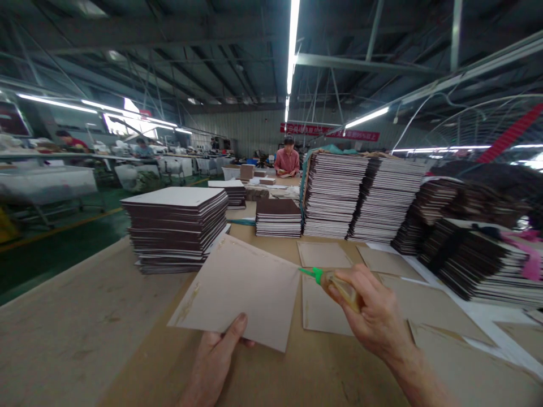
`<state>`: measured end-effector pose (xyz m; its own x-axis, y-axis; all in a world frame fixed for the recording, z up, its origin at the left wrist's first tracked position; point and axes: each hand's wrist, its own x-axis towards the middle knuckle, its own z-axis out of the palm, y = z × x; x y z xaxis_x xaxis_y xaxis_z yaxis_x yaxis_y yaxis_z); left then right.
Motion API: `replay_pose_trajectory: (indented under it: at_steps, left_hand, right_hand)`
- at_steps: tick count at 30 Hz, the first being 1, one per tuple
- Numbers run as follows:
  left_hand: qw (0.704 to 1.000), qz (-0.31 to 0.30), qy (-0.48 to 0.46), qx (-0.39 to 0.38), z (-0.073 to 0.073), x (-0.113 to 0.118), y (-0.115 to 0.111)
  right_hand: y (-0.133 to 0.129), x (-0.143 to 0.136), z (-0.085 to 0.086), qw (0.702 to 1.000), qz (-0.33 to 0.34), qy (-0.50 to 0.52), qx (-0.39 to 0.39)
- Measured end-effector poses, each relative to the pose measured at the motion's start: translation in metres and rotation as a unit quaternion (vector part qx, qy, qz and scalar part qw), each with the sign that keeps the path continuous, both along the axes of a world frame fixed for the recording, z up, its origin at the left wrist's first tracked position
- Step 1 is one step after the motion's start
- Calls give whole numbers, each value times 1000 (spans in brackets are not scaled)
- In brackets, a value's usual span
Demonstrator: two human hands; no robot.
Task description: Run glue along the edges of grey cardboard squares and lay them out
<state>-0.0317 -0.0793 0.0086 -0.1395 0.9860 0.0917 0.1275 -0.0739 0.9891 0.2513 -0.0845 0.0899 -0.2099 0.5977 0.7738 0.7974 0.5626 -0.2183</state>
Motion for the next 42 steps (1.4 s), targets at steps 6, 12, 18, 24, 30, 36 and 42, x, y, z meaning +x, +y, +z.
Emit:
replay_pose_trajectory:
  at_steps: [6,12,18,24,30,36,42]
  left_hand:
    - [993,7,-121,9,-4,2,3]
    - [990,-7,-142,6,-4,0,1]
    - [992,-17,-123,-3,3,1,-2]
    - [992,-24,-127,4,2,-1,0]
    - [990,17,-139,-12,-5,-2,2]
    - [985,49,-165,-17,-10,-3,6]
    - [984,35,-177,-16,-10,-1,5]
  right_hand:
    - [-4,-3,5,998,35,20,39]
    - [-9,-3,-7,1000,24,10,7]
    - [-14,-3,-12,999,37,-4,-11]
    - [-14,-3,-10,998,49,-38,-21]
    - [-14,-2,-18,999,25,-17,-16]
    - [-22,-8,-13,995,88,34,-15]
    - [-29,-14,-28,992,114,27,-47]
